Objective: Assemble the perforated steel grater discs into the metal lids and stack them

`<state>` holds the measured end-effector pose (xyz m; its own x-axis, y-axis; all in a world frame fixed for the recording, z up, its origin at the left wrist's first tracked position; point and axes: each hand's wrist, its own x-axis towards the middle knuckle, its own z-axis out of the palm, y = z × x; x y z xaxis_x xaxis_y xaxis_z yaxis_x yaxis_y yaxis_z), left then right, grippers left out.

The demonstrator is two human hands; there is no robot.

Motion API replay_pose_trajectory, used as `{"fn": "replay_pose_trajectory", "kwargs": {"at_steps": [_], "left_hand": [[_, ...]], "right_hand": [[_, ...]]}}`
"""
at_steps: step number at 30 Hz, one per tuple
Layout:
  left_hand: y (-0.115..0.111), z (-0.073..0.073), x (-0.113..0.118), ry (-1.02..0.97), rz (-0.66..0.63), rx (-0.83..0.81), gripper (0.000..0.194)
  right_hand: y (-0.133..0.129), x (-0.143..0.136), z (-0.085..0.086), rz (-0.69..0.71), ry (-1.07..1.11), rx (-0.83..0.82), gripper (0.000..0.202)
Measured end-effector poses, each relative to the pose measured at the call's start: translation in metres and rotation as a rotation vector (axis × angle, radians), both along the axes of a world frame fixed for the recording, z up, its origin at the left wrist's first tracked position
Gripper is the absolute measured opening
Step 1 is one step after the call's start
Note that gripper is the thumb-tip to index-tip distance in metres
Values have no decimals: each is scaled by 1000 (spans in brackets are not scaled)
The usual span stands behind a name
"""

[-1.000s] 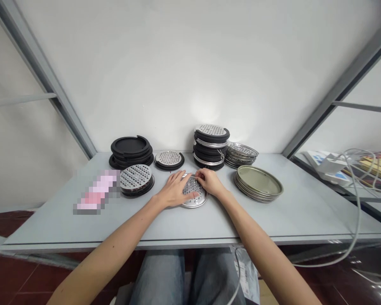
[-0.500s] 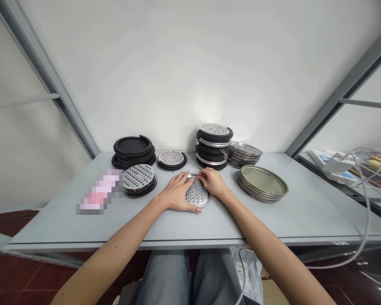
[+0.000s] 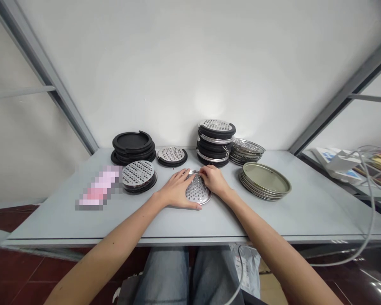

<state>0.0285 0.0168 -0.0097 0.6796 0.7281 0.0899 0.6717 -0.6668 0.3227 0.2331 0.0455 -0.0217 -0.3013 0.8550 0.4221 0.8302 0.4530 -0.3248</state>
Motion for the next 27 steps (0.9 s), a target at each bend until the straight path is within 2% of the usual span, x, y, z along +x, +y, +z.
{"fn": "replay_pose_trajectory", "kwargs": {"at_steps": [7, 13, 21, 27], "left_hand": [[0, 2, 0, -3, -9, 3, 118], [-2, 4, 1, 1, 20, 6, 118], [-3, 6, -1, 1, -11, 13, 123], [0, 4, -3, 22, -11, 5, 124]], "right_hand": [[0, 0, 0, 5, -29, -6, 13], [-1, 5, -1, -81, 27, 38, 12], [-1, 9, -4, 108, 196, 37, 15], [-1, 9, -2, 118, 175, -29, 15]]}}
